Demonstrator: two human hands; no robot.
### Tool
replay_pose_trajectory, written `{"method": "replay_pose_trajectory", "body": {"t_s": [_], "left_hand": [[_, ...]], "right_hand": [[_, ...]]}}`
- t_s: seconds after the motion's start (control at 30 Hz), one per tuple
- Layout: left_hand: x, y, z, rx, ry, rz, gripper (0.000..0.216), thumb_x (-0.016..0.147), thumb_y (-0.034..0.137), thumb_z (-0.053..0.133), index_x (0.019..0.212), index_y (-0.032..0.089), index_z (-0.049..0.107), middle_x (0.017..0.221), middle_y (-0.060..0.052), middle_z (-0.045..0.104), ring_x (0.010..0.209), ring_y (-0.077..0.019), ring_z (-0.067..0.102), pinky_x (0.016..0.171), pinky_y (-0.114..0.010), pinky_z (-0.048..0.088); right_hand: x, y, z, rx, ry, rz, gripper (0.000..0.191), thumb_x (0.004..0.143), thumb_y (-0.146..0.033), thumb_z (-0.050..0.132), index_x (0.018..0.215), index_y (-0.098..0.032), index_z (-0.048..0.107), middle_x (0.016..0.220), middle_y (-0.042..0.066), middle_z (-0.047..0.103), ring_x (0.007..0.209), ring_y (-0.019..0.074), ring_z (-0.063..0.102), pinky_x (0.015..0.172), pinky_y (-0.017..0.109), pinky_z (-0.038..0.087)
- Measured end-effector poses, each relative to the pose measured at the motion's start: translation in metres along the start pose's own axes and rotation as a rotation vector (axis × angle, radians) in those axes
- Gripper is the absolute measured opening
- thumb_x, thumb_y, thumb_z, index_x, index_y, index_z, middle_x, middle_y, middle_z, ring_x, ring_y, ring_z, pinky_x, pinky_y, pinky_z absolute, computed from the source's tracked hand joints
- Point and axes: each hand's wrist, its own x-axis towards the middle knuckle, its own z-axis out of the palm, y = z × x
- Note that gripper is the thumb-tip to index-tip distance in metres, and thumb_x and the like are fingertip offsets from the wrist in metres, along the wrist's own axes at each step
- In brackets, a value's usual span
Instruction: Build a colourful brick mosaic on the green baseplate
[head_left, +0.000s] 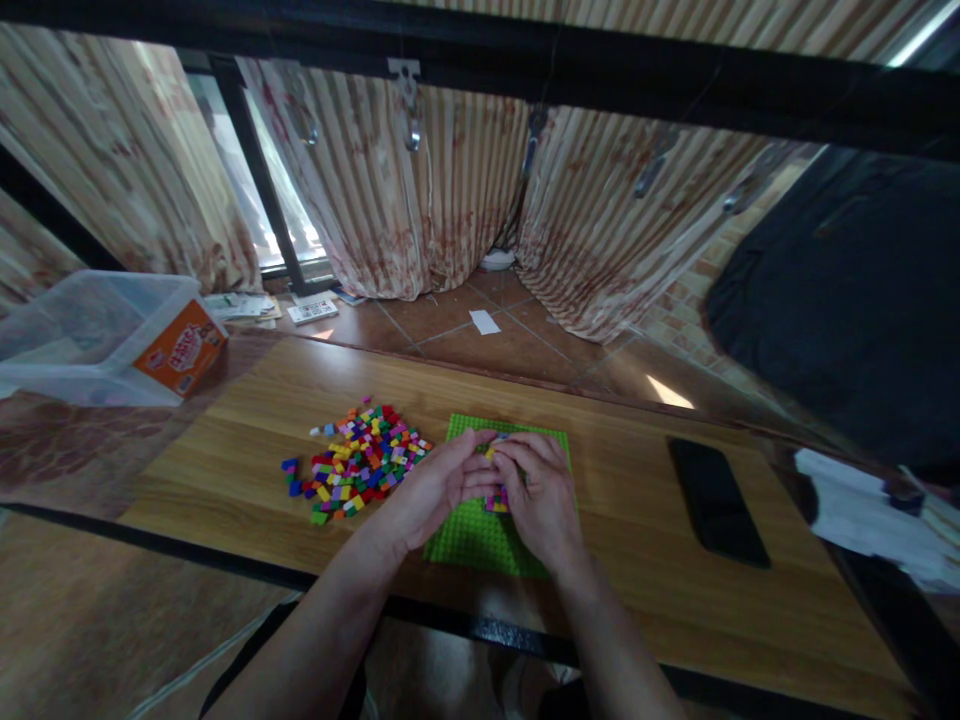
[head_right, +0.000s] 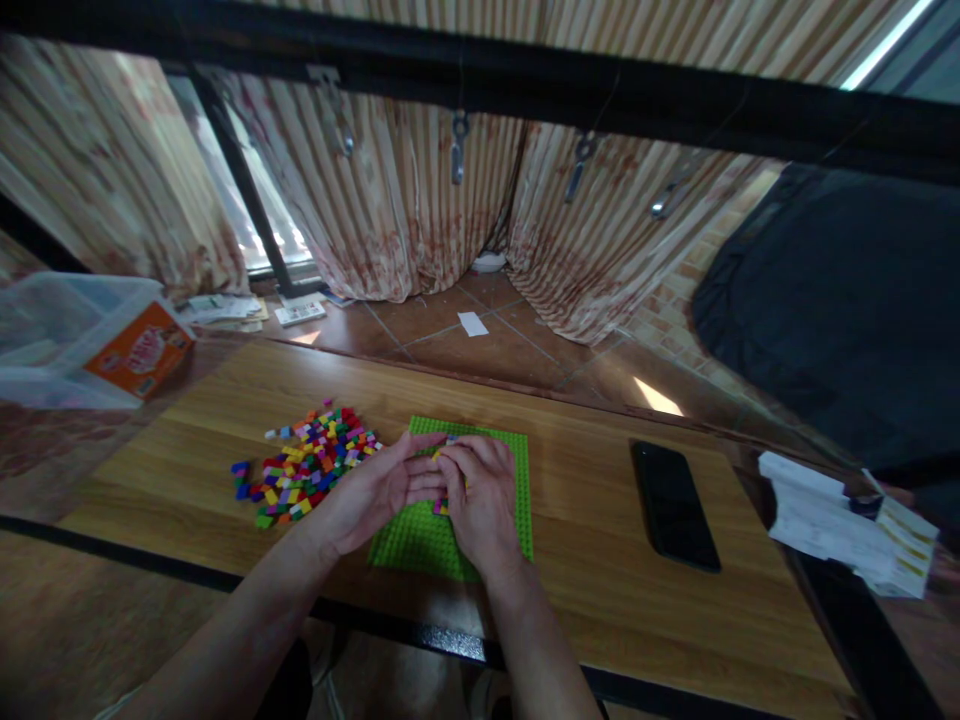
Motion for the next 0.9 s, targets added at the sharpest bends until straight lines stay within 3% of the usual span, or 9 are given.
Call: {"method": "replay_pose_trajectory", "body": {"t_s": [0.13, 0.27, 0.33, 0.47, 0.63, 0.9], "left_hand": [[0.001, 0.004, -0.001, 0.064, 0.092, 0.022, 0.051, 0.079, 0.052, 0.071, 0.113, 0.013, 0.067, 0.102, -0.013, 0.074, 0.085, -0.0206, 0.070, 0.081, -0.032, 0.051], [0.007, 0.006, -0.006, 0.222, 0.357, 0.143, 0.040, 0.075, 0.046, 0.075, 0.095, 0.012, 0.071, 0.086, -0.008, 0.073, 0.069, -0.0143, 0.065, 0.068, -0.026, 0.048], [0.009, 0.005, -0.007, 0.303, 0.431, 0.172, 0.036, 0.071, 0.042, 0.078, 0.090, 0.012, 0.071, 0.080, -0.005, 0.072, 0.064, -0.0124, 0.063, 0.065, -0.025, 0.046], [0.011, -0.001, -0.005, 0.364, 0.379, 0.138, 0.035, 0.068, 0.040, 0.078, 0.091, 0.013, 0.072, 0.080, -0.003, 0.071, 0.065, -0.0128, 0.063, 0.066, -0.025, 0.046], [0.013, -0.007, -0.003, 0.401, 0.338, 0.121, 0.033, 0.069, 0.039, 0.077, 0.089, 0.014, 0.072, 0.080, -0.003, 0.071, 0.066, -0.0124, 0.062, 0.067, -0.025, 0.046], [0.013, -0.007, -0.003, 0.435, 0.318, 0.153, 0.028, 0.072, 0.039, 0.075, 0.086, 0.015, 0.072, 0.079, -0.003, 0.069, 0.065, -0.0131, 0.060, 0.067, -0.027, 0.046]], "right_hand": [[0.004, 0.009, -0.015, 0.130, 0.029, 0.131, 0.024, 0.095, -0.035, 0.054, 0.089, -0.023, 0.073, 0.095, 0.006, 0.069, 0.094, 0.0210, 0.062, 0.085, 0.036, 0.049], [0.005, 0.029, -0.041, 0.209, 0.111, 0.348, 0.023, 0.090, -0.039, 0.058, 0.086, -0.021, 0.073, 0.089, 0.004, 0.072, 0.086, 0.0204, 0.065, 0.080, 0.033, 0.049], [0.004, 0.038, -0.051, 0.216, 0.088, 0.414, 0.023, 0.087, -0.040, 0.060, 0.084, -0.020, 0.073, 0.085, 0.004, 0.073, 0.081, 0.0203, 0.065, 0.076, 0.032, 0.049], [0.002, 0.046, -0.060, 0.188, -0.095, 0.439, 0.025, 0.085, -0.041, 0.059, 0.081, -0.021, 0.073, 0.076, 0.002, 0.072, 0.070, 0.0188, 0.062, 0.068, 0.031, 0.046], [0.002, 0.044, -0.057, 0.137, -0.223, 0.436, 0.023, 0.084, -0.039, 0.057, 0.081, -0.022, 0.073, 0.079, 0.001, 0.073, 0.075, 0.0194, 0.064, 0.072, 0.032, 0.045], [0.004, 0.039, -0.041, 0.144, -0.106, 0.464, 0.020, 0.081, -0.038, 0.058, 0.077, -0.022, 0.070, 0.078, 0.002, 0.073, 0.071, 0.0187, 0.064, 0.069, 0.031, 0.047]]}}
